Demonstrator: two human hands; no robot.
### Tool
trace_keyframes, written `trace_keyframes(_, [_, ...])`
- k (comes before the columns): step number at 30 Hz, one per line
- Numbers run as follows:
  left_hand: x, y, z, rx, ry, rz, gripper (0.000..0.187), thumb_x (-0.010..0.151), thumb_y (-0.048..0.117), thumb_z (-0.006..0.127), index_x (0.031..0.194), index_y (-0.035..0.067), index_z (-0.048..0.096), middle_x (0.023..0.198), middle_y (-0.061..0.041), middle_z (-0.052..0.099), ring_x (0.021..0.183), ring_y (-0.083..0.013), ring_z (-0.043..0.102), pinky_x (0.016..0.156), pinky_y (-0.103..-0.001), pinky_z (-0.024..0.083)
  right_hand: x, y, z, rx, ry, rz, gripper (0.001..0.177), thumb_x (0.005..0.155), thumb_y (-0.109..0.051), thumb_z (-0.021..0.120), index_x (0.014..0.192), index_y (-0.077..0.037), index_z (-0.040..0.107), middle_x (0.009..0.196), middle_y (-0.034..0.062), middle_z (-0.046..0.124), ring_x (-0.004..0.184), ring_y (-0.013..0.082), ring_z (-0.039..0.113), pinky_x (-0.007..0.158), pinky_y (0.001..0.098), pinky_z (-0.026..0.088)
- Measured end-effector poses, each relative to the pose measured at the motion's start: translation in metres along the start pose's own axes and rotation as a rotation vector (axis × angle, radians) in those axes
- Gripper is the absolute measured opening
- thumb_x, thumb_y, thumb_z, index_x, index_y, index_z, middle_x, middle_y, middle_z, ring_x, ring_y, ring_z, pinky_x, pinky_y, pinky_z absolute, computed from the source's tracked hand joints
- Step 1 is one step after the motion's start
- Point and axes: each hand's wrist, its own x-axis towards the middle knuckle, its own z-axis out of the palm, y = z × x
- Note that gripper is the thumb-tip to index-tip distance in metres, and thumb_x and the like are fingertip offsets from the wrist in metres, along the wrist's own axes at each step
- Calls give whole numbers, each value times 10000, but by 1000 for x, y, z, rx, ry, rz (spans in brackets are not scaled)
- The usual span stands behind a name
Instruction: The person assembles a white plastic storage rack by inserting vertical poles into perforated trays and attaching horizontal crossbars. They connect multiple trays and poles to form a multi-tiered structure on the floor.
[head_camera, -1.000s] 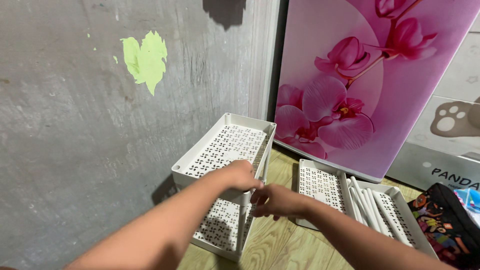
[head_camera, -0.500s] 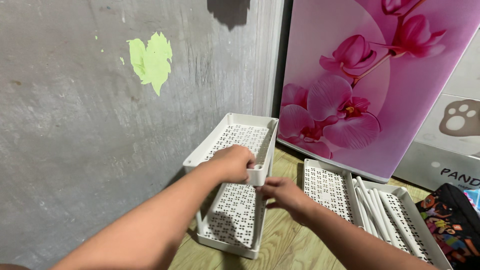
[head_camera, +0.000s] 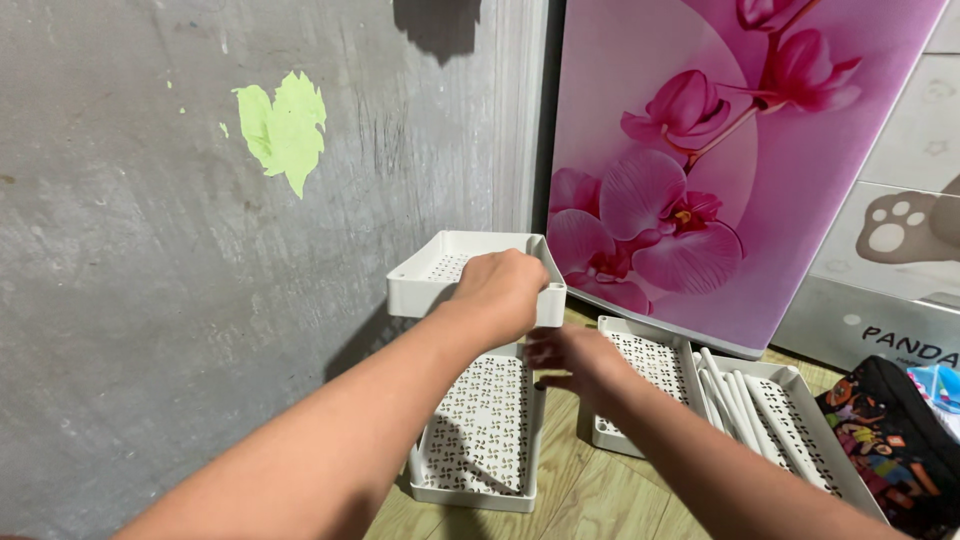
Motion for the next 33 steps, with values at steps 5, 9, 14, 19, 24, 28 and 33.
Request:
trace_keyframes(5, [-6,12,13,-186,-46,-86,143,854,68,620,905,57,753,850,-177,739,763,-298,787,664,-405,644,-16,-29,-5,250,-2,98,537,988,-549,444,1130,-64,625,986,90,656,916,250,658,873,478,574])
trace_keyframes(9, [-11,25,34,84,156,60,121,778,99,669,787,52,779,790,-197,739,762,-339,742,658,-446,593,-41,-50,0,279,18,198,505,983,-575,504,1106,-94,600,1006,94,652,903,241,657,817,443,551])
trace_keyframes(14, [-18,35,44,44,232,164,81,738,78,709,788,57,769,836,-169,740,783,-326,738,676,-441,585,-38,-45,-19,232,-93,8,337,967,-381,612,1111,-77,602,992,71,659,861,224,689,786,397,567])
trace_keyframes(19, [-17,46,30,-72,258,145,200,739,46,715,936,31,748,911,-165,734,889,-340,709,783,-458,557,-40,-41,-43,365,74,-86,373,958,-319,619,1111,21,604,945,122,622,820,251,663,823,411,601])
trace_keyframes(24, [-24,51,24,-68,284,13,288,697,-33,656,956,46,754,1064,-177,712,1118,-342,602,1039,-512,424,-64,-37,-87,461,312,-74,424,977,-308,594,1087,101,591,945,173,612,850,273,658,862,416,599])
trace_keyframes(28, [-25,66,34,-144,374,21,369,678,-48,649,1021,43,752,1129,-192,676,1187,-356,526,1082,-593,338,-69,-23,-140,557,348,-60,418,952,-338,649,1049,58,559,910,169,617,842,291,668,830,413,588])
trace_keyframes(33, [-13,94,65,-304,208,-4,318,721,-60,603,1003,20,726,1184,-168,669,1239,-359,514,1006,-496,448,-83,-1,-185,525,386,-55,411,911,-344,665,1060,36,613,875,148,645,813,275,656,791,408,574])
